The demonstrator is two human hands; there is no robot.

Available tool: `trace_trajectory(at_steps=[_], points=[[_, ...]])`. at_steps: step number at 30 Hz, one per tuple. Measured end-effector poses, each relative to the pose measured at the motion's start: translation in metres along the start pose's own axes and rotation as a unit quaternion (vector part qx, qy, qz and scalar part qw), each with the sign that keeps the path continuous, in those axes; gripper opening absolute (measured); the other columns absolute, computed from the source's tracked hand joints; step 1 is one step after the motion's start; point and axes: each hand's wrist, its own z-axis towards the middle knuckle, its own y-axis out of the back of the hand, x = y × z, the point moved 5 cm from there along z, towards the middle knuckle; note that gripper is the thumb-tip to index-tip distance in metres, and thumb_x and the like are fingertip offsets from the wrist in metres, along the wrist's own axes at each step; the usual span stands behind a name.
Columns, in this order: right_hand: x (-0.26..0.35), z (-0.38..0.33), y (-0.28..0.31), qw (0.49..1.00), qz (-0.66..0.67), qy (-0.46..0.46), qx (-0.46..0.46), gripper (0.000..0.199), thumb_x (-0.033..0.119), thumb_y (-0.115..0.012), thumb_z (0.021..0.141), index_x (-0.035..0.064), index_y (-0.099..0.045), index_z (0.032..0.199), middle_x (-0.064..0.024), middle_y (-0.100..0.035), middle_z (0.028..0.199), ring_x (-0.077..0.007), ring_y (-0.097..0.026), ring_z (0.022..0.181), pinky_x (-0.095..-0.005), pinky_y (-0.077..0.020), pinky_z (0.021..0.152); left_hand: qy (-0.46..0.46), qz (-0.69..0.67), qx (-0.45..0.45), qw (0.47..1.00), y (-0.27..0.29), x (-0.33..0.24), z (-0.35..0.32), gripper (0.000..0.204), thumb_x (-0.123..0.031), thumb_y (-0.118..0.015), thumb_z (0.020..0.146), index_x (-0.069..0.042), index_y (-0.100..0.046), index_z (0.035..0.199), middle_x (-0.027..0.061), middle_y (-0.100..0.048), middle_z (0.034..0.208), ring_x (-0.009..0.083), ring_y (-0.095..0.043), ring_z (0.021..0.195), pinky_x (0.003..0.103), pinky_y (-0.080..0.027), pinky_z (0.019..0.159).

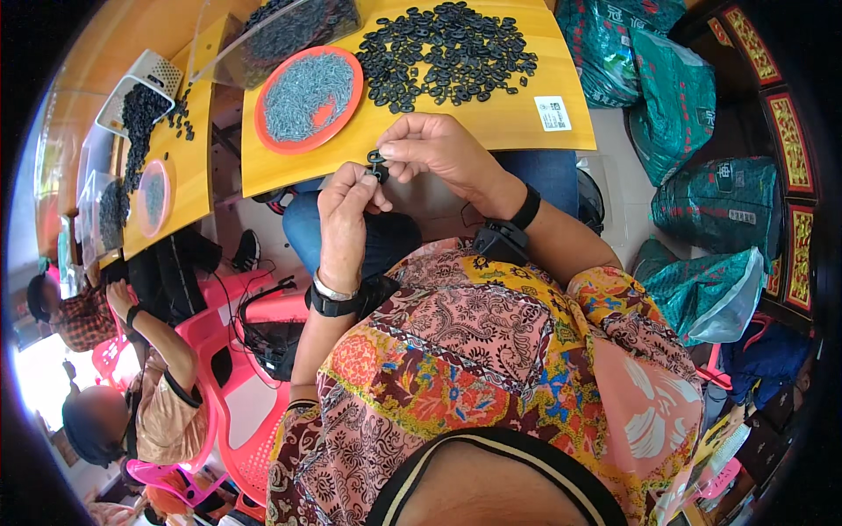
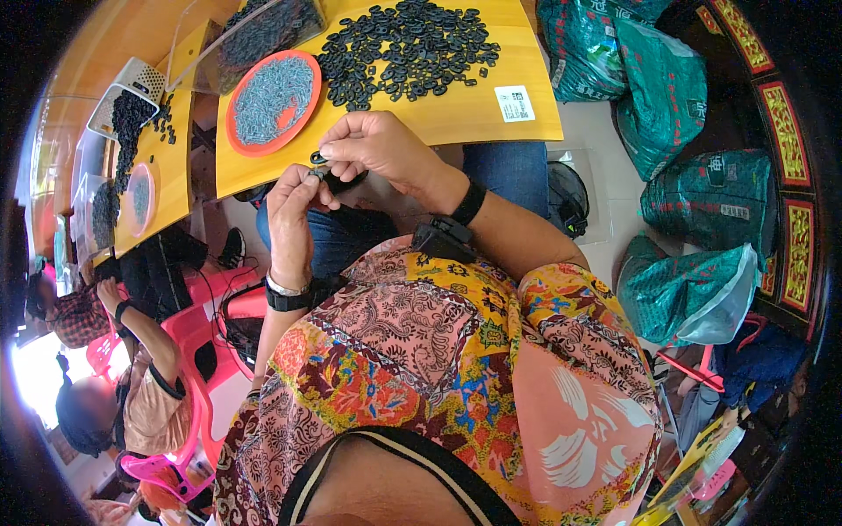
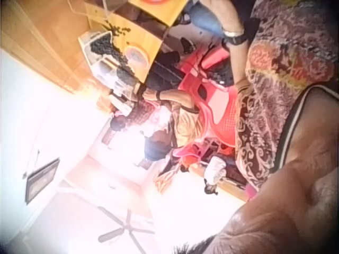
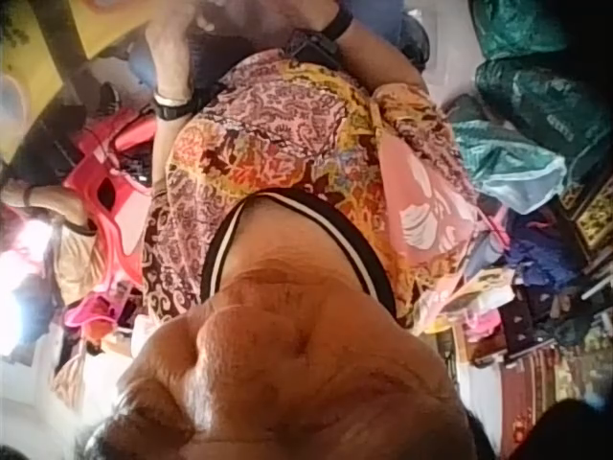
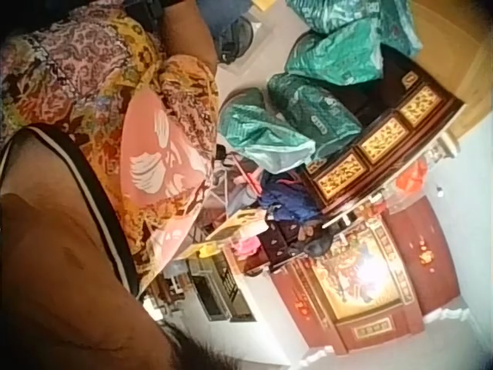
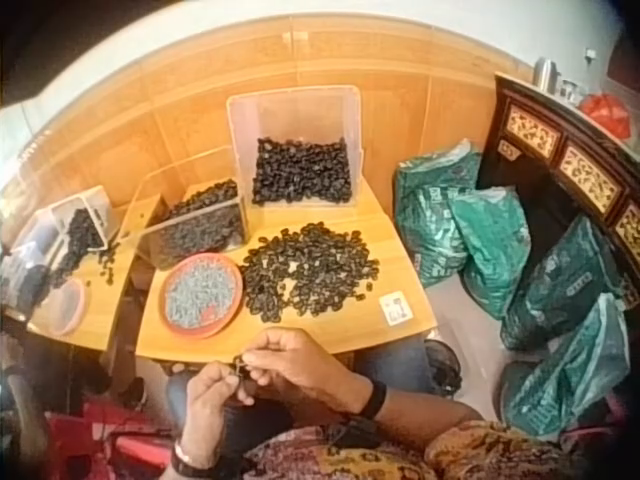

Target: Sorting small black components from a pile into a plastic container at a workstation.

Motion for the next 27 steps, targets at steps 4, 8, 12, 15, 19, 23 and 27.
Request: trace_trajectory(at_steps=[4, 8, 12, 15, 19, 23, 27], points=[[0.001, 0.0, -0.002, 0.999, -0.018, 0.033, 0.022, 0.013, 0.007, -0.06, 0.085, 0.0002, -0.061, 0.096, -0.0033, -0.062, 0.083, -0.0084, -0.059, 0.07, -0.0208, -0.0488, 0.063, 0.003, -0.005, 0.004, 1.0, 0.001, 0.001, 0.0, 0.016, -0.011, -0.047, 0.09, -0.003, -0.052, 0.077, 0.001, -0.053, 0.065, 0.0087, -0.05, 0.061, 0.021, -0.038, 0.059], [0.009, -0.004, -0.005, 0.993, -0.085, 0.085, 0.01, 0.015, 0.004, -0.06, 0.084, -0.001, -0.06, 0.097, -0.0036, -0.063, 0.084, -0.0078, -0.059, 0.073, -0.0203, -0.0485, 0.066, -0.008, 0.007, 0.011, 1.0, 0.002, 0.001, -0.002, 0.014, -0.01, -0.047, 0.089, -0.003, -0.052, 0.078, 0.0009, -0.054, 0.066, 0.0087, -0.05, 0.062, 0.021, -0.038, 0.061], [0.025, -0.011, -0.011, 0.954, -0.227, 0.195, -0.018, 0.014, 0.003, -0.061, 0.081, -0.0006, -0.061, 0.094, -0.0041, -0.062, 0.082, -0.0081, -0.059, 0.072, -0.0225, -0.0492, 0.065, -0.019, 0.016, 0.011, 1.0, 0.004, 0.0, -0.005, 0.012, -0.01, -0.048, 0.088, -0.003, -0.053, 0.079, 0.0012, -0.055, 0.068, 0.0082, -0.051, 0.064, 0.021, -0.039, 0.063], [0.036, -0.016, -0.013, 0.906, -0.315, 0.282, -0.037, 0.012, 0.002, -0.061, 0.079, 0.0007, -0.061, 0.091, -0.0062, -0.061, 0.077, -0.0121, -0.06, 0.068, -0.0249, -0.0495, 0.062, -0.024, 0.015, 0.017, 0.999, 0.002, -0.002, -0.005, 0.011, -0.009, -0.048, 0.088, -0.002, -0.053, 0.08, 0.0012, -0.056, 0.068, 0.0076, -0.051, 0.065, 0.021, -0.039, 0.063], [0.046, -0.023, -0.02, 0.846, -0.404, 0.346, -0.039, 0.02, -0.003, -0.062, 0.074, 0.0038, -0.062, 0.093, -0.0068, -0.061, 0.08, -0.0151, -0.061, 0.07, -0.0245, -0.0491, 0.064, -0.037, 0.016, 0.016, 0.999, 0.004, -0.003, -0.008, 0.012, -0.009, -0.049, 0.088, -0.002, -0.054, 0.08, 0.001, -0.057, 0.069, 0.0078, -0.05, 0.066, 0.021, -0.039, 0.064], [0.052, -0.028, -0.028, 0.803, -0.446, 0.395, -0.024, 0.022, -0.003, -0.063, 0.073, 0.0046, -0.062, 0.093, -0.008, -0.061, 0.08, -0.0193, -0.061, 0.069, -0.027, -0.049, 0.062, -0.147, 0.073, 0.006, 0.986, 0.011, -0.015, -0.008, 0.009, -0.006, -0.052, 0.083, 0.001, -0.054, 0.079, 0.0078, -0.059, 0.082, 0.0137, -0.052, 0.072, 0.024, -0.041, 0.068], [0.056, -0.037, -0.038, 0.759, -0.458, 0.463, -0.003, 0.022, -0.003, -0.063, 0.072, 0.0055, -0.063, 0.092, -0.0088, -0.061, 0.08, -0.0234, -0.061, 0.069, -0.0303, -0.049, 0.061, -0.249, 0.172, 0.01, 0.953, 0.009, -0.03, -0.012, 0.006, -0.003, -0.054, 0.078, 0.003, -0.054, 0.079, 0.0135, -0.058, 0.093, 0.0199, -0.053, 0.078, 0.028, -0.042, 0.071]])
